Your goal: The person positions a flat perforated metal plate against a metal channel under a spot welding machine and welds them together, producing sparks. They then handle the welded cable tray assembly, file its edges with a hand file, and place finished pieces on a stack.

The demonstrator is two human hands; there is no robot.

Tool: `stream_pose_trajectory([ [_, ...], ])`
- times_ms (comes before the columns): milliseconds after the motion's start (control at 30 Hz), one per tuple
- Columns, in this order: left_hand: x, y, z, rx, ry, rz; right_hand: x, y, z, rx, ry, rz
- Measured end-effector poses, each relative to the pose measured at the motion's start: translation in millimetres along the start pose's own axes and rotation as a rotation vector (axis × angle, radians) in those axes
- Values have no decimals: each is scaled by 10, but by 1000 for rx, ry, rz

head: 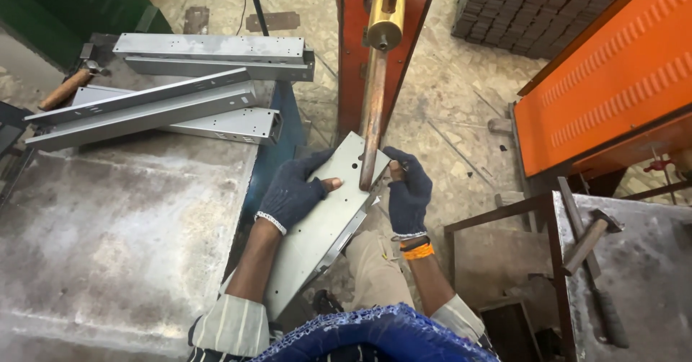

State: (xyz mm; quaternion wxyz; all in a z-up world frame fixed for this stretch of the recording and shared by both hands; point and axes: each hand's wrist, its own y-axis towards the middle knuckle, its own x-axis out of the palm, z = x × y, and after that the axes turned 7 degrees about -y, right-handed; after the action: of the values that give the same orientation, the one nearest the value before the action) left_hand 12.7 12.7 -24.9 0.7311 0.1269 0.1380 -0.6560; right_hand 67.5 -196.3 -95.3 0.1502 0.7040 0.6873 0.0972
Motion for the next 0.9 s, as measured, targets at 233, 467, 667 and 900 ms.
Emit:
stream_pose_trajectory([
  [233, -6, 16, 17, -42, -31, -18, 90, 17, -146, 133, 26, -30],
  [467, -9, -3, 81, -67, -36, -20, 112, 68, -67, 60, 37, -81],
  [667, 1, 13, -19, -3, -39, -23, 130, 100, -63, 108, -78, -119],
  [900, 17, -8, -4, -42, -146, -13, 71, 113, -61, 58, -12, -177],
])
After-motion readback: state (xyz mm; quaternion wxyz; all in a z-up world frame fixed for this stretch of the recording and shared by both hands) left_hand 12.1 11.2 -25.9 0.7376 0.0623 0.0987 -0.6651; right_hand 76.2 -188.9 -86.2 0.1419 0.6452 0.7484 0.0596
